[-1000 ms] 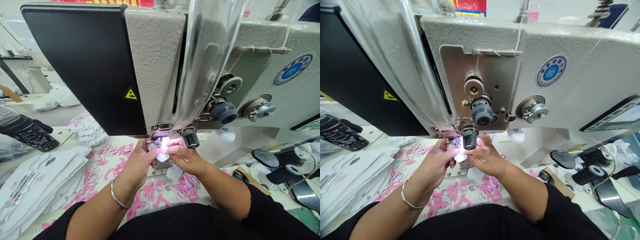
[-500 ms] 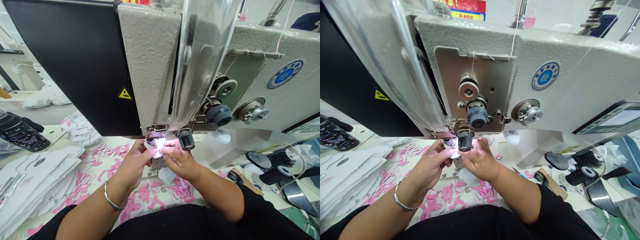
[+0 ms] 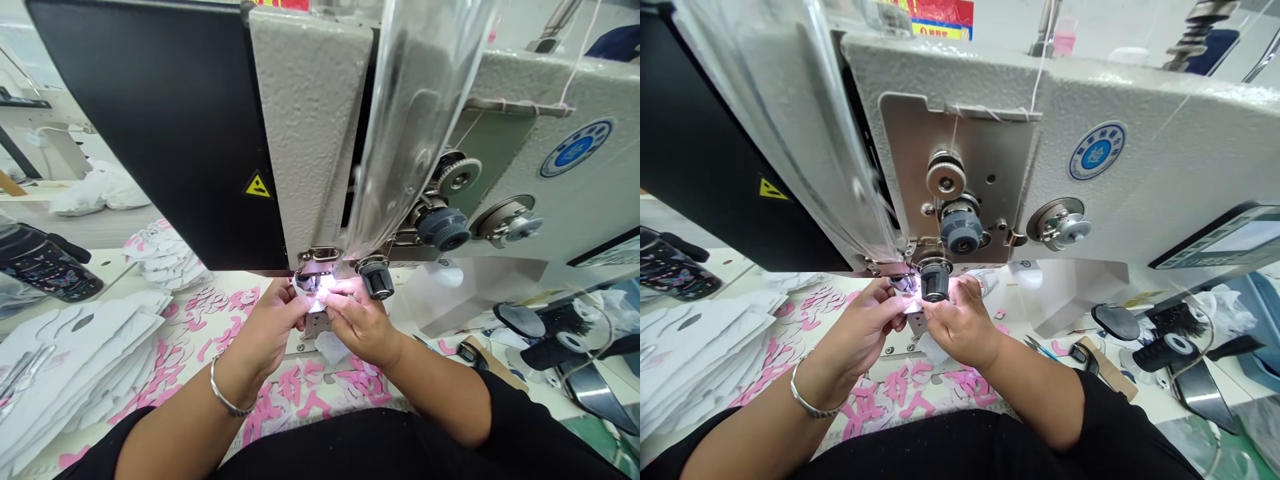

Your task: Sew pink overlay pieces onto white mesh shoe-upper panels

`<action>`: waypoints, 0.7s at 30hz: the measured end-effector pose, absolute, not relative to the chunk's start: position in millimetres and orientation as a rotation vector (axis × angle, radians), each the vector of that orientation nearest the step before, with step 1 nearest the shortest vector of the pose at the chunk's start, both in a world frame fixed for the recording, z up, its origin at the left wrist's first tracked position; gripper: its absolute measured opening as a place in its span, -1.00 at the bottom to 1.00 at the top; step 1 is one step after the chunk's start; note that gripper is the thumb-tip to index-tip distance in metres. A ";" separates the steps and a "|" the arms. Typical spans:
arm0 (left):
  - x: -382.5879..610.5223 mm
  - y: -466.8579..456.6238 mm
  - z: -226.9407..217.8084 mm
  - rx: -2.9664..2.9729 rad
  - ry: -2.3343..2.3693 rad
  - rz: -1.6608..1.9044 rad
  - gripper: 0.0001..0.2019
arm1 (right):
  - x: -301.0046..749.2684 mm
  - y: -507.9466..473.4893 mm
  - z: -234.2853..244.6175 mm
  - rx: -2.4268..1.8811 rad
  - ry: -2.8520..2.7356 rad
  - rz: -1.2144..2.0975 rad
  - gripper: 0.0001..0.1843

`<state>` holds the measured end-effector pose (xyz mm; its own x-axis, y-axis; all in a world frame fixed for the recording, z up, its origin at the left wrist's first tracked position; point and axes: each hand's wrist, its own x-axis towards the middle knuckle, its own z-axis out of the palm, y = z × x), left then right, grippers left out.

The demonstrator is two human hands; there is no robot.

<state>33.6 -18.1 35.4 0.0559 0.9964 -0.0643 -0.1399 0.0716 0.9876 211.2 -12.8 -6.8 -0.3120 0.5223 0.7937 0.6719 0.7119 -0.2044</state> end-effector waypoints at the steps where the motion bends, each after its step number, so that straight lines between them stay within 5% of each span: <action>1: 33.8 -17.7 35.6 1.073 1.092 1.191 -0.79 | 210.6 -13.4 -6.2 -0.909 -1.985 -0.212 -0.69; 21: 31.8 -15.8 37.1 0.966 1.006 1.211 -0.80 | 199.8 -32.8 2.1 -0.958 -1.999 -0.420 -0.63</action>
<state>31.8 -15.8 37.1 0.0755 0.9933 -0.0878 -0.2684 0.1051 0.9576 199.8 -32.8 2.1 -0.3383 0.4698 0.8154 0.7584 0.6491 -0.0593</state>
